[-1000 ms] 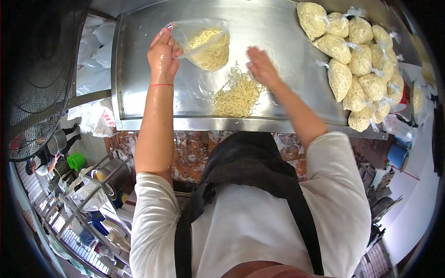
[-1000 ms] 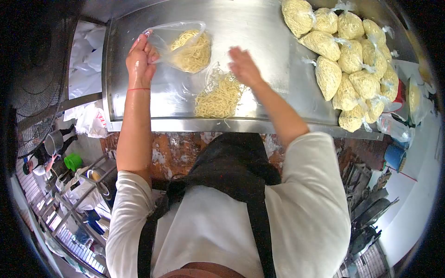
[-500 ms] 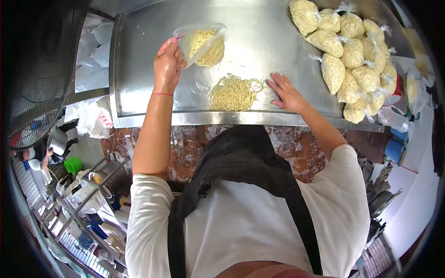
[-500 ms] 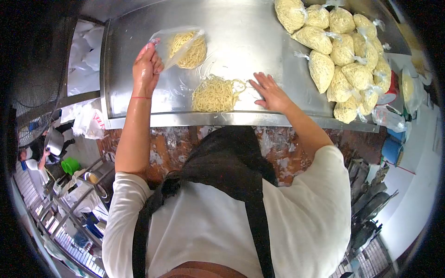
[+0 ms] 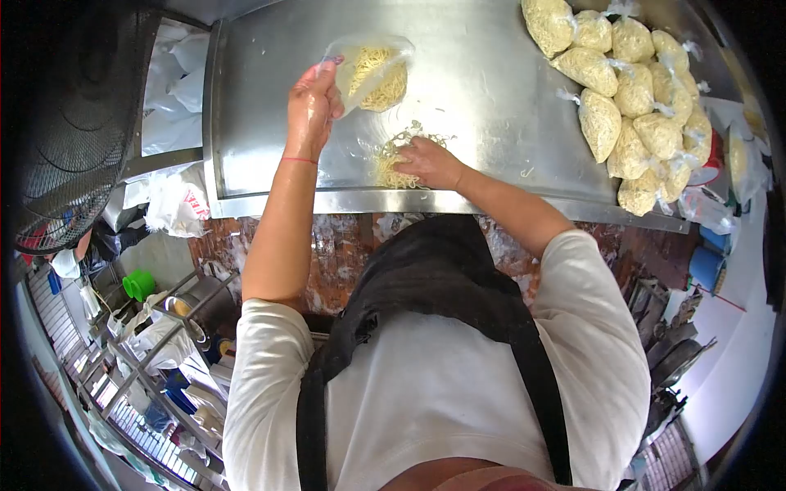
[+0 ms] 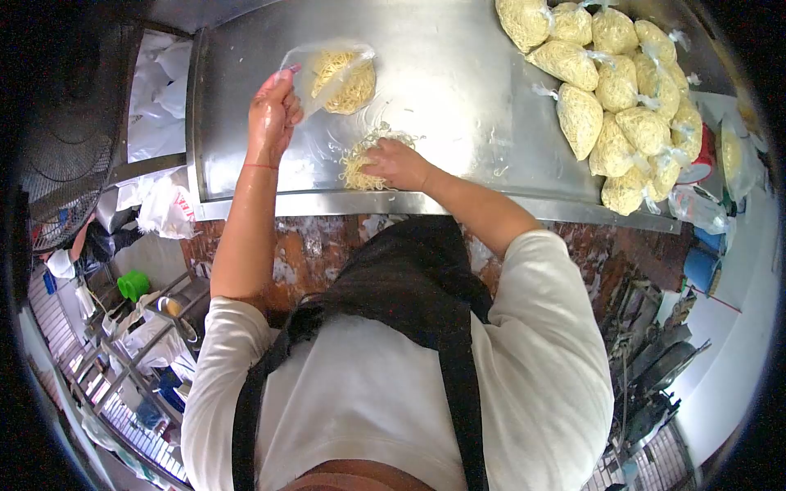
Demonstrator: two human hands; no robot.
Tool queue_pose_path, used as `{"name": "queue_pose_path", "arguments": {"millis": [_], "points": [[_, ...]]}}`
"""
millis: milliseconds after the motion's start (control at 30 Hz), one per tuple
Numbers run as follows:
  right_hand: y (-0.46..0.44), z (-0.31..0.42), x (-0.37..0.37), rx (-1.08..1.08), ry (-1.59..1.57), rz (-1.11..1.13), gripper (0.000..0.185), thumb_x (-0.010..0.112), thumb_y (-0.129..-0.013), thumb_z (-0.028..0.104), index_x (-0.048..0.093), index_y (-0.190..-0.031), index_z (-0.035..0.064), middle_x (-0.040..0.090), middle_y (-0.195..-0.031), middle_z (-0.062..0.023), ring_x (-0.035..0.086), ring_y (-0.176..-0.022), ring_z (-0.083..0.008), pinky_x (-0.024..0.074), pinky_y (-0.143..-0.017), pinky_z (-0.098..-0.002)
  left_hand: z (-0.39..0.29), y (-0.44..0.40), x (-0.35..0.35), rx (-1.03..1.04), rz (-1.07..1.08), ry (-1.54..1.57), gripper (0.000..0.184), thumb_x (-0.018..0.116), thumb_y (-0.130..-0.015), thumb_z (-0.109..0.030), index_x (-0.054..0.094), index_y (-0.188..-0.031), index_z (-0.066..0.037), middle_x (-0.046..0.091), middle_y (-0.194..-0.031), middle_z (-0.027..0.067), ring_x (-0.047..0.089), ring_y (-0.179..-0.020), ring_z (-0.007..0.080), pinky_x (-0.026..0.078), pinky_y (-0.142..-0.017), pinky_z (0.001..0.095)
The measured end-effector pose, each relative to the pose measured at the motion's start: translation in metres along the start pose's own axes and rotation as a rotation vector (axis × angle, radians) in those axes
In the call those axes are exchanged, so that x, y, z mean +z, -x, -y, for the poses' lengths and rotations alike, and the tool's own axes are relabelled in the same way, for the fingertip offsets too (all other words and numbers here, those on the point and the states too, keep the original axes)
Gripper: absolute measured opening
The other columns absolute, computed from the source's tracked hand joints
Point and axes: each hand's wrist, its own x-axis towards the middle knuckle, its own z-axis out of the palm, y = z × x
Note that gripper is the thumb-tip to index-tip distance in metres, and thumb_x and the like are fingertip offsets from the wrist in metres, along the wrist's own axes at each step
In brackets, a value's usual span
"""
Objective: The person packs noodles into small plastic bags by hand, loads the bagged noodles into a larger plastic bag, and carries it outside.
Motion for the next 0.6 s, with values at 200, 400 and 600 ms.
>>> {"name": "queue_pose_path", "arguments": {"millis": [200, 400, 600], "points": [[-0.011, -0.007, -0.014, 0.351, -0.443, -0.5, 0.039, 0.078, -0.074, 0.017, 0.068, -0.111, 0.0093, 0.068, -0.102, -0.0108, 0.066, -0.09, -0.025, 0.0533, -0.085, -0.0366, 0.009, 0.004, 0.002, 0.049, -0.009, -0.076, 0.028, 0.055, -0.101, -0.026, 0.066, -0.112, -0.002, 0.034, -0.056, -0.0088, 0.026, -0.046, 0.0039, 0.025, -0.044, 0.0243], [-0.05, 0.029, -0.16, 0.628, -0.727, -0.353, 0.042, 0.071, -0.082, 0.02, 0.064, -0.121, 0.0035, 0.07, -0.086, -0.0178, 0.068, -0.075, -0.0205, 0.0542, -0.068, -0.0349, 0.011, 0.009, 0.015, 0.125, -0.046, -0.011, 0.03, 0.051, -0.103, -0.029, 0.067, -0.113, -0.005, 0.043, -0.06, -0.0077, 0.032, -0.048, 0.003, 0.027, -0.044, 0.0227], [-0.138, 0.001, -0.157, 0.671, -1.63, -0.634, 0.034, 0.064, -0.089, 0.013, 0.06, -0.114, -0.009, 0.068, -0.096, -0.0174, 0.067, -0.078, -0.0247, 0.0547, -0.067, -0.0357, 0.008, 0.007, 0.024, 0.338, -0.019, -0.177, 0.027, 0.055, -0.102, -0.024, 0.069, -0.112, -0.002, 0.061, -0.074, -0.0033, 0.045, -0.058, 0.0015, 0.036, -0.05, 0.0195]]}}
